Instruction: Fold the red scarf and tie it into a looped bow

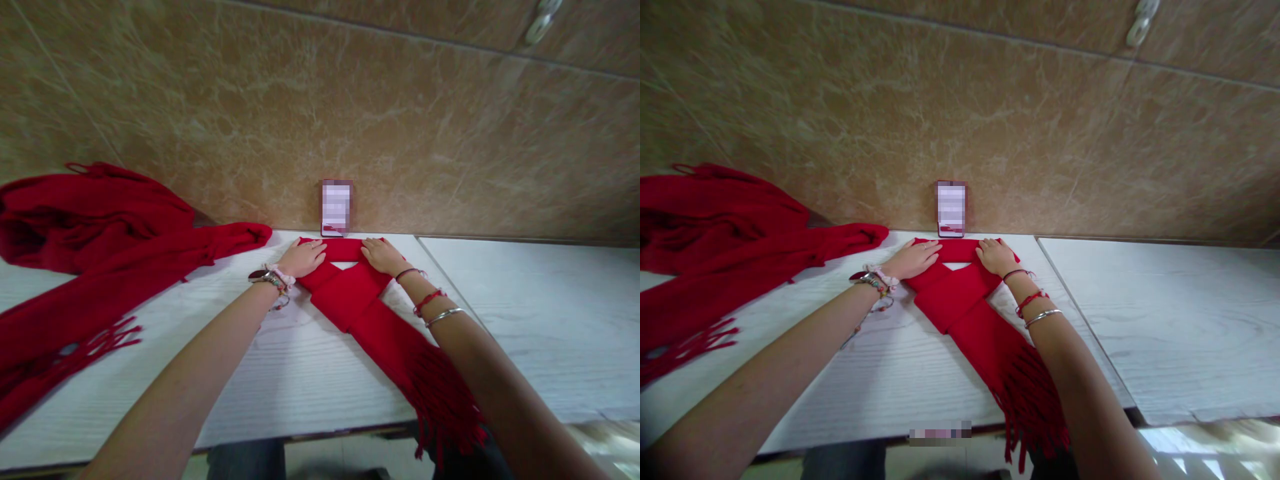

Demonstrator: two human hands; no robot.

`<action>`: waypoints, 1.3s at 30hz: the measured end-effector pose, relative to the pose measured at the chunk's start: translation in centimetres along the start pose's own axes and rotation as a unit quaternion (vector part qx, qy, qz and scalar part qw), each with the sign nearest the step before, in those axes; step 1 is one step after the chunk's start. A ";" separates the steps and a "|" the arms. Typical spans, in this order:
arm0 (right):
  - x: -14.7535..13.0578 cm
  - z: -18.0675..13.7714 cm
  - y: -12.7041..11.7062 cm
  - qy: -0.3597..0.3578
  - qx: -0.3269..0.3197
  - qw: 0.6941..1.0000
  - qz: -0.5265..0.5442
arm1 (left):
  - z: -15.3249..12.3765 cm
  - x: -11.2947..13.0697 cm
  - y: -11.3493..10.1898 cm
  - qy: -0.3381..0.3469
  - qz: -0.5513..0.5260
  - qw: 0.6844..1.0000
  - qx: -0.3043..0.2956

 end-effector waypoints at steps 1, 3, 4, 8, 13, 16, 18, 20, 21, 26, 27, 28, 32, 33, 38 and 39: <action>-0.1 0.0 -0.2 0.005 -0.002 1.000 0.007 | 0.0 0.0 -0.2 0.002 0.003 1.000 0.000; -0.5 0.2 -0.9 0.013 0.000 1.000 0.015 | 0.0 0.2 -0.6 0.018 0.012 1.000 0.007; -0.8 0.2 -1.2 0.011 0.011 1.000 0.017 | 0.0 0.3 -0.8 0.036 0.017 0.999 0.012; -2.6 0.0 -1.4 -0.080 0.032 0.996 0.021 | -0.3 0.0 -0.4 0.111 0.013 0.994 -0.018; -3.0 -0.5 0.0 -0.127 0.016 0.992 0.010 | -0.5 -0.8 0.5 0.112 -0.021 0.993 -0.032; -2.6 -0.5 0.0 -0.135 0.034 0.990 0.011 | -0.6 -0.6 0.0 0.109 -0.027 0.993 -0.044; -2.5 -0.5 -0.1 -0.126 0.054 0.990 0.019 | -0.7 -0.5 -0.5 0.107 -0.020 0.994 -0.029; -2.5 -0.7 -0.1 -0.105 0.062 0.992 0.030 | -1.0 -0.7 -0.7 0.104 -0.008 0.995 0.004; -2.5 -0.9 -0.1 -0.096 0.060 0.993 0.033 | -1.2 -0.9 -0.6 0.103 -0.004 0.995 0.015; -2.9 -1.8 -0.3 -0.088 0.026 0.995 0.027 | -1.7 -1.7 0.3 0.096 -0.017 0.995 -0.004; -2.9 -1.9 -0.6 -0.089 0.020 0.996 0.026 | -1.6 -1.6 0.2 0.091 -0.020 0.996 -0.004; -3.0 -1.8 -1.0 -0.091 0.017 0.995 0.025 | -1.5 -1.4 0.0 0.085 -0.020 0.996 0.000; -3.4 -0.8 -2.5 -0.099 0.054 0.993 0.044 | -0.7 -0.3 -1.3 0.056 -0.009 0.997 0.050; -3.6 -0.4 -2.6 -0.095 0.064 0.992 0.049 | -0.5 -0.1 -1.4 0.048 -0.007 0.997 0.058; -4.2 0.5 -1.6 -0.127 0.010 0.991 -0.028 | 0.3 -0.2 -0.3 0.021 -0.008 1.000 -0.003; -4.1 0.5 -1.4 -0.142 0.003 0.989 -0.044 | 0.3 -0.2 -0.2 0.020 -0.012 1.000 -0.010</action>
Point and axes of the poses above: each hand's wrist, its own z-axis towards the middle knuckle, its own y-axis out of the palm, x = y × z, the point moved 2 cm from there along z, towards the middle knuckle, and after that the axes turned 15 degrees about -x, right-handed, at the moved point
